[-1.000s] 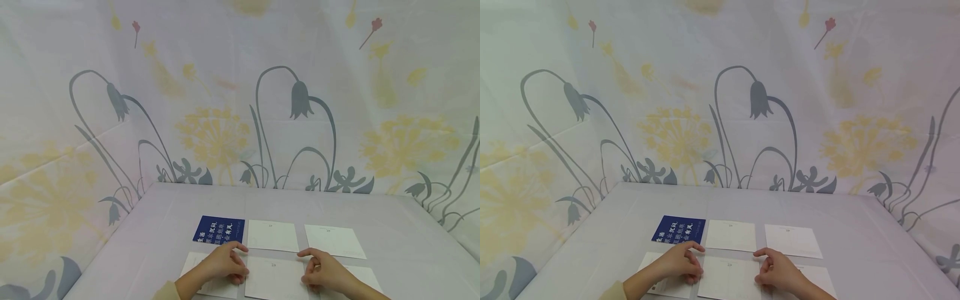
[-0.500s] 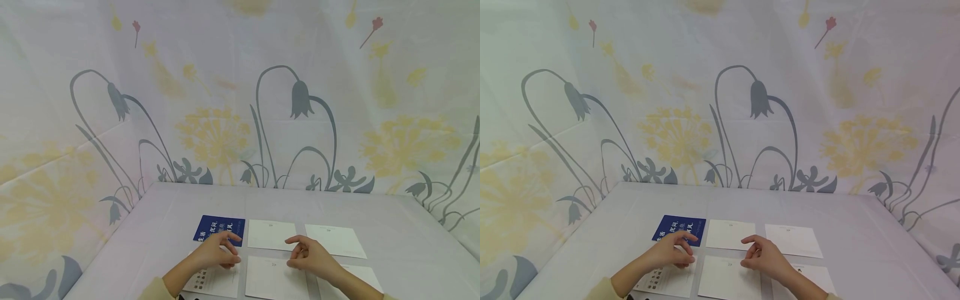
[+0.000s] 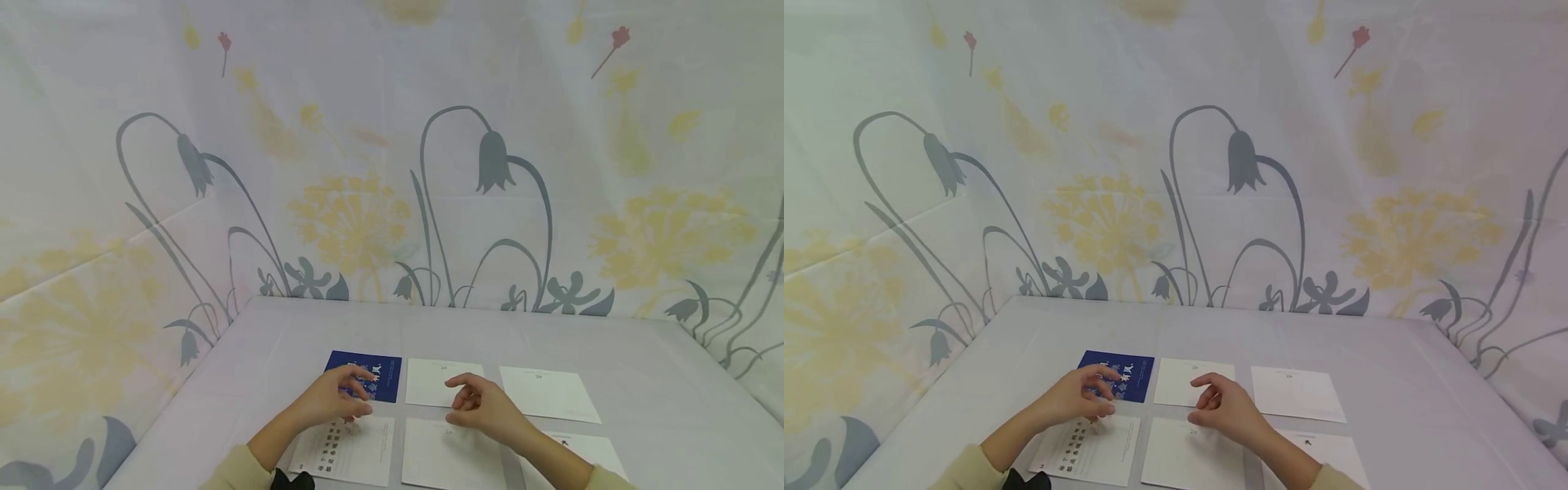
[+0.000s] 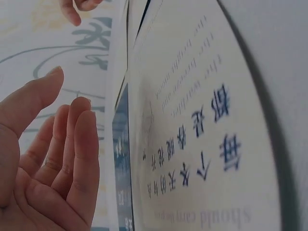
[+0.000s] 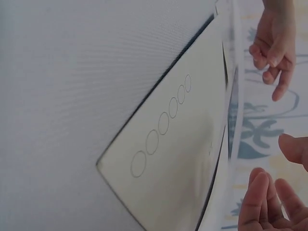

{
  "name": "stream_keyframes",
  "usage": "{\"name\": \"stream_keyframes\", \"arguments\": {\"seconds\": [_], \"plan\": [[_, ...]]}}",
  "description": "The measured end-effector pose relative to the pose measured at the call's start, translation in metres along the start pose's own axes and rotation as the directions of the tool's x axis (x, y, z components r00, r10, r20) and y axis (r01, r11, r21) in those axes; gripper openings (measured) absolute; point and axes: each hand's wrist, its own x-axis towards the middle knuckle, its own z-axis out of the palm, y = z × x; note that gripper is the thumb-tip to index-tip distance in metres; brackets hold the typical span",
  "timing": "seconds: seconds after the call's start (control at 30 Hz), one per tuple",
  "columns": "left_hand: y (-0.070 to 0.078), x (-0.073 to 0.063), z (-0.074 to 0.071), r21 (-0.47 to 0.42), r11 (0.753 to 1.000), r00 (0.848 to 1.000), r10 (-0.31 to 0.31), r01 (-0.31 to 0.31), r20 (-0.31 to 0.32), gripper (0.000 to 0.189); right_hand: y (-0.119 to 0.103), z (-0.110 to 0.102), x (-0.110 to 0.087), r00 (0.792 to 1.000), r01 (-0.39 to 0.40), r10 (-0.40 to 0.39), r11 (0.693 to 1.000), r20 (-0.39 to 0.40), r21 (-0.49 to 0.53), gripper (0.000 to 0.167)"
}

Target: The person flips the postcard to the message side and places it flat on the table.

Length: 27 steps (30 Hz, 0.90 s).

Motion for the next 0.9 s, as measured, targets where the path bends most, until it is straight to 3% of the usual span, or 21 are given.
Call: {"name": "stream_keyframes", "arguments": {"seconds": [0.27,0.5,0.7,0.9], "plan": [[-0.014,0.002,-0.021,0.083,0.996,0.999,0.045,-0.045,-0.006,0.053,-0.004,0.013,0.013,0.999,0.023,-0.024,0.999,-0.035,-0.024,0.049],[-0.028,0.004,-0.038,0.215,0.971,0.994,0.106,-0.100,-0.017,0.053,-0.009,0.024,0.027,0.998,0.037,-0.041,0.996,-0.050,-0.083,0.046],[-0.036,0.008,-0.048,0.336,0.936,0.992,0.123,-0.109,-0.019,0.052,-0.012,0.033,0.038,0.995,0.077,-0.084,0.986,-0.044,-0.148,0.044],[-0.041,0.010,-0.060,0.472,0.872,0.988,0.157,-0.132,-0.013,0.046,-0.011,0.042,0.051,0.991,0.125,-0.133,0.967,-0.022,-0.222,0.042]]}}
